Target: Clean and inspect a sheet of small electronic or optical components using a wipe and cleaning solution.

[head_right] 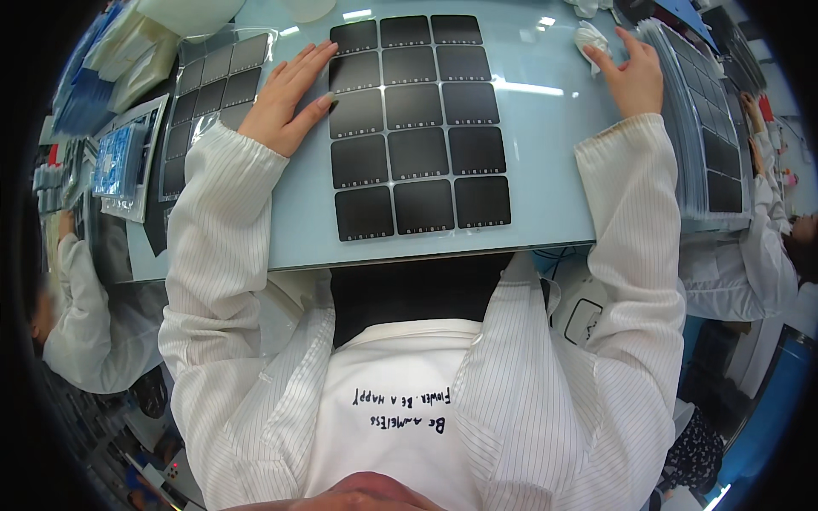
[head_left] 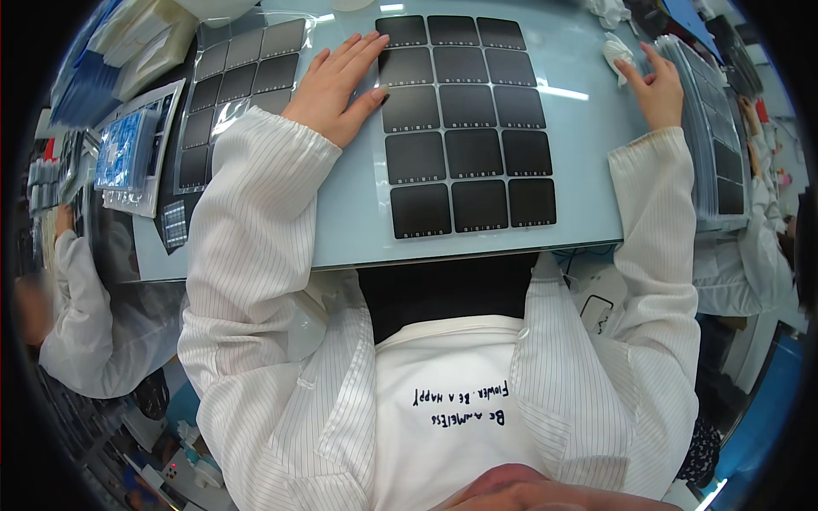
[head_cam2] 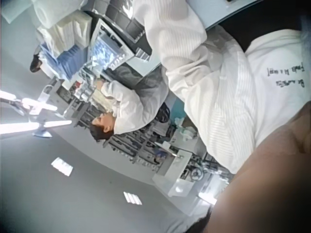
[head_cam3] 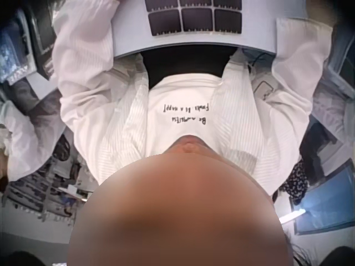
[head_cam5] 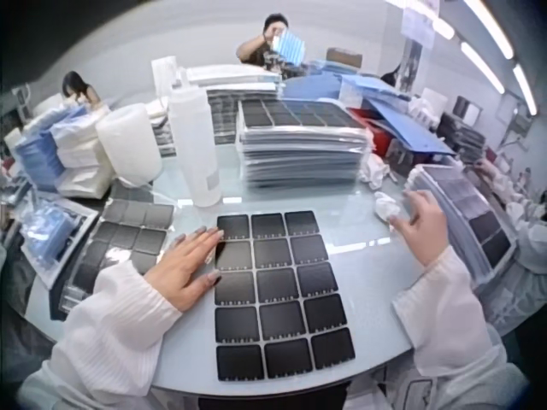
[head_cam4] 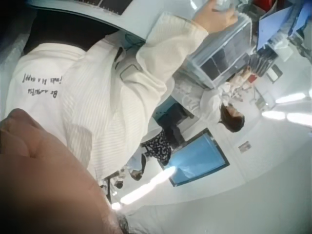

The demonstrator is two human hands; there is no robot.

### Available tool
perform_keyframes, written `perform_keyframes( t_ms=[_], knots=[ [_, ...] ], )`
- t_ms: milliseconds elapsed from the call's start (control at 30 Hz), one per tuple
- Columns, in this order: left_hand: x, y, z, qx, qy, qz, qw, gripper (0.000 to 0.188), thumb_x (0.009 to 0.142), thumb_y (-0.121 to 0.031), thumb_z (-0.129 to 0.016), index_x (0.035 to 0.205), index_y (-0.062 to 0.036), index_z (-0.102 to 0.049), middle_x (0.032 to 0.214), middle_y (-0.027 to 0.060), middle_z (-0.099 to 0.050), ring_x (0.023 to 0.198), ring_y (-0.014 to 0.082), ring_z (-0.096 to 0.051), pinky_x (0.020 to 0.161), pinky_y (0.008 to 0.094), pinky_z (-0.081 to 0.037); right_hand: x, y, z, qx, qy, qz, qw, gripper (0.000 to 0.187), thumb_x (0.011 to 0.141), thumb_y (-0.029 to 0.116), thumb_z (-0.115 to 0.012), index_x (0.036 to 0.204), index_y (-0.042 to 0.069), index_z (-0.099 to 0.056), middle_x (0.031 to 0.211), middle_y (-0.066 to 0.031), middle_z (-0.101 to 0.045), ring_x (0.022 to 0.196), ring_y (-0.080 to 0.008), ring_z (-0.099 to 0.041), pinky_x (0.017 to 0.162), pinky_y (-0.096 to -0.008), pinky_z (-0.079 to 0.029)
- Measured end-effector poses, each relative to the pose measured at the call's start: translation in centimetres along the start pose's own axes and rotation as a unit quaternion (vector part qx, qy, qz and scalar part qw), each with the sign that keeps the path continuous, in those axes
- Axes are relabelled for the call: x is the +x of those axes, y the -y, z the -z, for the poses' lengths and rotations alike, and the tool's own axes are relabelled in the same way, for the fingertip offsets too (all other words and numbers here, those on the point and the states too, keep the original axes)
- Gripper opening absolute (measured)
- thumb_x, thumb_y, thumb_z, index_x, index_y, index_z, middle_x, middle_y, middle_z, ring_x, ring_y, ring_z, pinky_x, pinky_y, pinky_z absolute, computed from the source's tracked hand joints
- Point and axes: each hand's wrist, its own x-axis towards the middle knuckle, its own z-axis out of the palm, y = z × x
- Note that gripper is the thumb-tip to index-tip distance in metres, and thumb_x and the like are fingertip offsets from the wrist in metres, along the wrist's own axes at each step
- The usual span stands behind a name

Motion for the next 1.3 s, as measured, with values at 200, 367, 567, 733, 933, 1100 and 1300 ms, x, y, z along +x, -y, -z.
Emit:
perform_keyframes(
  t_ms=[200, 367, 567, 733, 933, 1100, 1300],
  knots=[
    [-0.5, 0.1, 0.1, -0.017, -0.014, 0.002, 1.0, 0.055, 0.093, -0.029, -0.049, 0.142, -0.0157, -0.029, 0.146, 0.0066, -0.032, 0.138, 0.024, -0.023, 0.114, 0.0422, -0.015, 0.8, 0.3, -3.1, 0.019, 0.021, 0.013, 1.0, 0.042, 0.08, 0.038, -0.07, 0.11, 0.008, -0.066, 0.086, -0.0017, -0.062, 0.061, -0.009, -0.05, 0.059, -0.0241, -0.044],
    [-1.1, 0.1, -0.1, 0.011, -0.019, 0.008, 1.0, 0.054, 0.093, -0.026, -0.05, 0.142, -0.0166, -0.03, 0.145, 0.0077, -0.034, 0.138, 0.0244, -0.024, 0.114, 0.0415, -0.015, -4.1, 14.1, 2.3, 0.328, 0.201, 0.157, 0.91, 0.025, 0.077, 0.011, -0.072, 0.101, 0.003, -0.066, 0.087, -0.0028, -0.063, 0.06, -0.0067, -0.053, 0.052, -0.0208, -0.042],
    [-0.5, -0.3, 1.1, -0.029, -0.009, -0.018, 0.999, 0.054, 0.092, -0.025, -0.052, 0.141, -0.0166, -0.033, 0.144, 0.0095, -0.037, 0.137, 0.0247, -0.026, 0.113, 0.0415, -0.016, -6.1, 18.9, 3.0, 0.378, 0.241, 0.388, 0.805, 0.032, 0.071, 0.016, -0.074, 0.099, 0.003, -0.066, 0.087, -0.0107, -0.063, 0.067, -0.023, -0.062, 0.059, -0.0294, -0.051],
    [0.0, -0.5, 1.1, -0.038, -0.011, -0.023, 0.999, 0.054, 0.091, -0.025, -0.053, 0.141, -0.0155, -0.034, 0.143, 0.0102, -0.037, 0.137, 0.0259, -0.027, 0.113, 0.0406, -0.018, -3.0, 14.2, -1.7, 0.288, 0.105, 0.174, 0.936, 0.023, 0.079, 0.01, -0.069, 0.1, 0.001, -0.065, 0.086, -0.0066, -0.06, 0.057, -0.0103, -0.048, 0.051, -0.0223, -0.039],
    [-0.6, -0.3, 1.4, -0.066, -0.014, -0.029, 0.997, 0.054, 0.09, -0.021, -0.056, 0.14, -0.0144, -0.036, 0.142, 0.0105, -0.039, 0.134, 0.0288, -0.03, 0.111, 0.0386, -0.023, -9.5, 21.1, 3.3, 0.393, 0.261, 0.373, 0.799, 0.036, 0.069, 0.016, -0.077, 0.101, 0.004, -0.064, 0.085, -0.008, -0.058, 0.061, -0.0196, -0.058, 0.052, -0.0284, -0.048],
    [0.0, -0.6, 1.4, -0.081, -0.005, -0.023, 0.996, 0.057, 0.088, -0.019, -0.058, 0.14, -0.013, -0.036, 0.142, 0.0101, -0.04, 0.134, 0.0283, -0.03, 0.11, 0.0378, -0.025, -3.8, 16.5, -0.8, 0.364, 0.184, 0.237, 0.882, 0.03, 0.076, 0.015, -0.071, 0.101, -0.001, -0.063, 0.088, -0.0079, -0.058, 0.07, -0.0168, -0.057, 0.058, -0.0251, -0.044],
    [-0.1, 0.2, 0.3, -0.081, -0.017, 0.0, 0.997, 0.056, 0.088, -0.029, -0.059, 0.137, -0.0119, -0.04, 0.139, 0.0116, -0.043, 0.133, 0.0287, -0.032, 0.11, 0.04, -0.024, -6.3, 18.6, -0.9, 0.364, 0.139, 0.197, 0.899, 0.029, 0.075, 0.018, -0.073, 0.098, 0.003, -0.064, 0.088, -0.0095, -0.057, 0.064, -0.0211, -0.058, 0.054, -0.0279, -0.046]
  ],
)
